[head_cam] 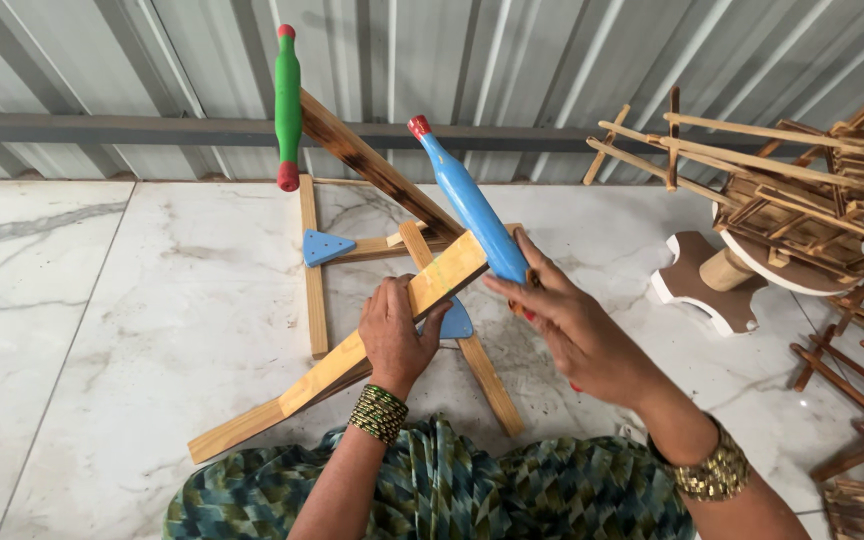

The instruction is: The person sits on the floor and uses a cloth to polish wooden planks and painted rolling pins. They wipe the surfaces of the wood and the rolling pins, turning them over to reach different sides.

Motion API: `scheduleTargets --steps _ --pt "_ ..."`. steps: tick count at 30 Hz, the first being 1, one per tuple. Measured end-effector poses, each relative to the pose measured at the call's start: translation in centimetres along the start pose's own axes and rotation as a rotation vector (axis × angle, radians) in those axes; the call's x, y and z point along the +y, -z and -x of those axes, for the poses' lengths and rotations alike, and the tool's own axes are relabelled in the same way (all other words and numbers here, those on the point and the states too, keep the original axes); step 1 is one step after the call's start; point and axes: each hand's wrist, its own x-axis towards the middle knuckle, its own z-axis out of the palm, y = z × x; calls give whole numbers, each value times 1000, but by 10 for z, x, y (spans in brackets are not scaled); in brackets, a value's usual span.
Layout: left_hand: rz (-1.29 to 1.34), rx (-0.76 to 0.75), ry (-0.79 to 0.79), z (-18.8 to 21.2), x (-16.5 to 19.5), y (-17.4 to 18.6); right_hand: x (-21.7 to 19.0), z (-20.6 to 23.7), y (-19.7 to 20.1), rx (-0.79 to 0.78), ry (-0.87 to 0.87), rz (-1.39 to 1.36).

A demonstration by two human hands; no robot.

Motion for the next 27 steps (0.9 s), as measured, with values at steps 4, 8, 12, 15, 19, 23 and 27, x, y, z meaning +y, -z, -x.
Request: scheduleTargets --steps 4,8,12,15,19,23,27 --pt "54 -58 52 -2 6 6 16 -62 13 -74 -4 -159" --pt "235 -82 45 -19 22 20 37 -126 1 -24 -76 -134" --pt "435 -11 -77 -74 36 15 43 -106 -2 -26 3 -242" --pt "666 -24 94 -113 44 -8 36 -53 12 -94 6 -444" --pt "875 -121 429 -118 51 -25 18 -9 10 18 -18 -252" --pt "736 -65 391 -111 48 -26 5 -40 3 206 86 -191" --pt "808 -25 347 -112 45 -25 -3 -91 11 349 188 -30"
